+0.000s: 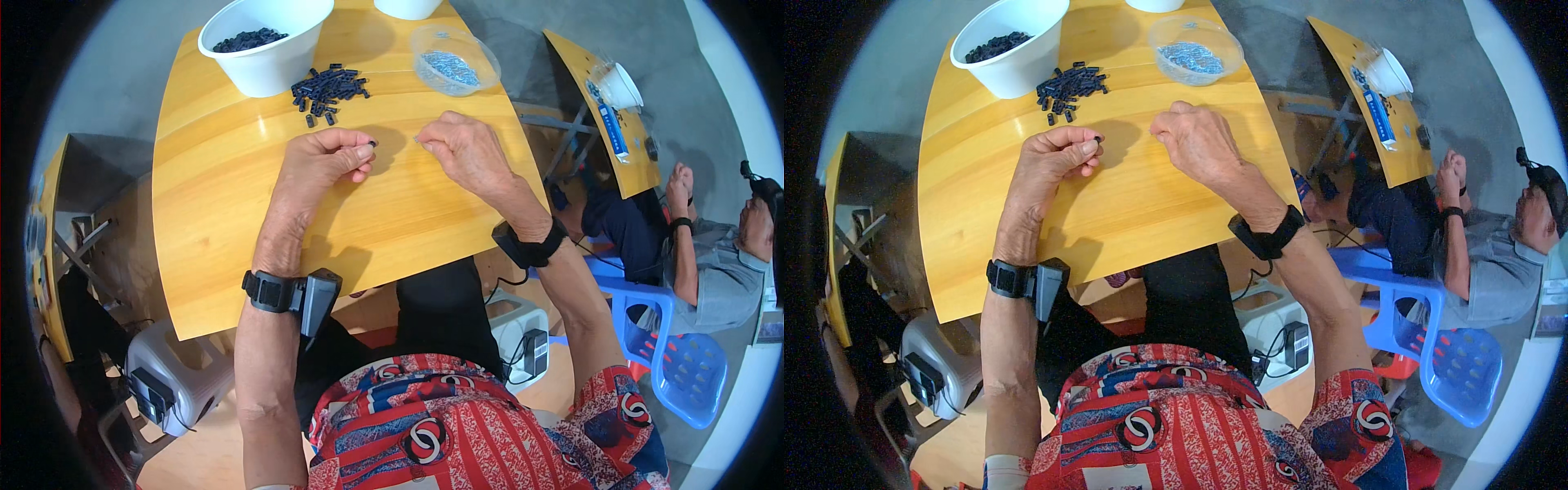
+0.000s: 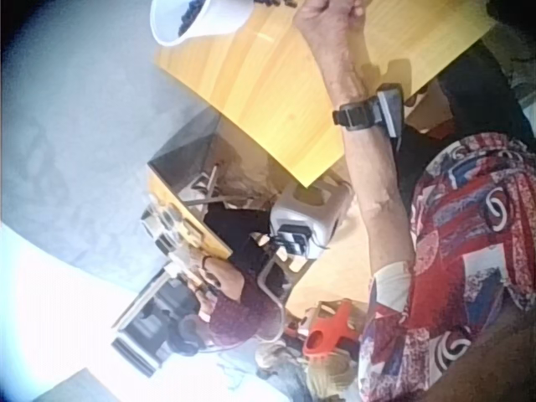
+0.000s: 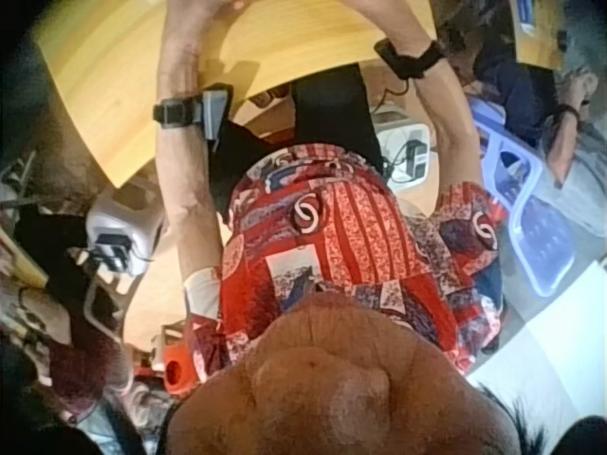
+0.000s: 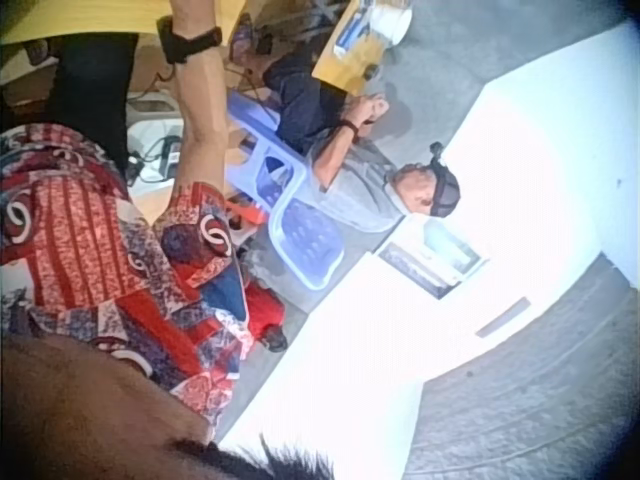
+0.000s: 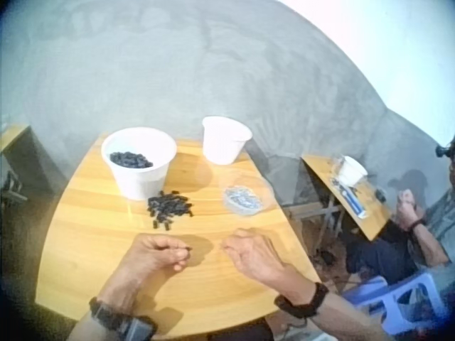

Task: Assembling small blue and black plastic components on a wooden workbench.

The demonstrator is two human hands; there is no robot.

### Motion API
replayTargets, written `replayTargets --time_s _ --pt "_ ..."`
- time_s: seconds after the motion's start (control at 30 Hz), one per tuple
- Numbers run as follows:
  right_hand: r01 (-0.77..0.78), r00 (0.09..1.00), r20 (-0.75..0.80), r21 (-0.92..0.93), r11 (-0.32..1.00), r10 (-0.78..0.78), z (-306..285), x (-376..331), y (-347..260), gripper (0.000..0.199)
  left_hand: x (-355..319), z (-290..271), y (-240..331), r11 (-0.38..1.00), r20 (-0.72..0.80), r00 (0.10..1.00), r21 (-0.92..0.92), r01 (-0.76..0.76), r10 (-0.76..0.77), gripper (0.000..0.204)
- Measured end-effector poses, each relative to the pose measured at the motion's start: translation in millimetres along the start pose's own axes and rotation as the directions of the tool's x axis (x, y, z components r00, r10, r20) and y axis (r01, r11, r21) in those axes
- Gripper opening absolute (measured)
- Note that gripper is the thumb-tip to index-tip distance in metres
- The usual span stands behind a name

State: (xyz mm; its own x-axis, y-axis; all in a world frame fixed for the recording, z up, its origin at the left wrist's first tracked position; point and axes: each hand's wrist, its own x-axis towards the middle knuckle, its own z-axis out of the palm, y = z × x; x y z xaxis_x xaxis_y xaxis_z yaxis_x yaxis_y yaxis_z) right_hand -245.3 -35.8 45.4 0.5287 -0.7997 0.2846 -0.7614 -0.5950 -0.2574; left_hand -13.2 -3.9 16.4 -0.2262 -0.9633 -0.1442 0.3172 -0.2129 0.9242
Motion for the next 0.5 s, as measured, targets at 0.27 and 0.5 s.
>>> replayTargets --time_s 0.27,0.5 --pt "-0.056 0.996 -0.054 0.208 0.976 0.068 0.3 -0.1 3.2 0.009 -2.5 2.8 3.5 0.999 -0.006 1.0 -0.035 -0.007 0.007 0.011" --pt "0.0 1.0 0.007 0.067 0.998 0.0 1.6 1.2 -3.4 0.011 -1.6 0.2 0.8 1.0 -0.015 1.0 -0.023 -0.002 0.001 0.012"
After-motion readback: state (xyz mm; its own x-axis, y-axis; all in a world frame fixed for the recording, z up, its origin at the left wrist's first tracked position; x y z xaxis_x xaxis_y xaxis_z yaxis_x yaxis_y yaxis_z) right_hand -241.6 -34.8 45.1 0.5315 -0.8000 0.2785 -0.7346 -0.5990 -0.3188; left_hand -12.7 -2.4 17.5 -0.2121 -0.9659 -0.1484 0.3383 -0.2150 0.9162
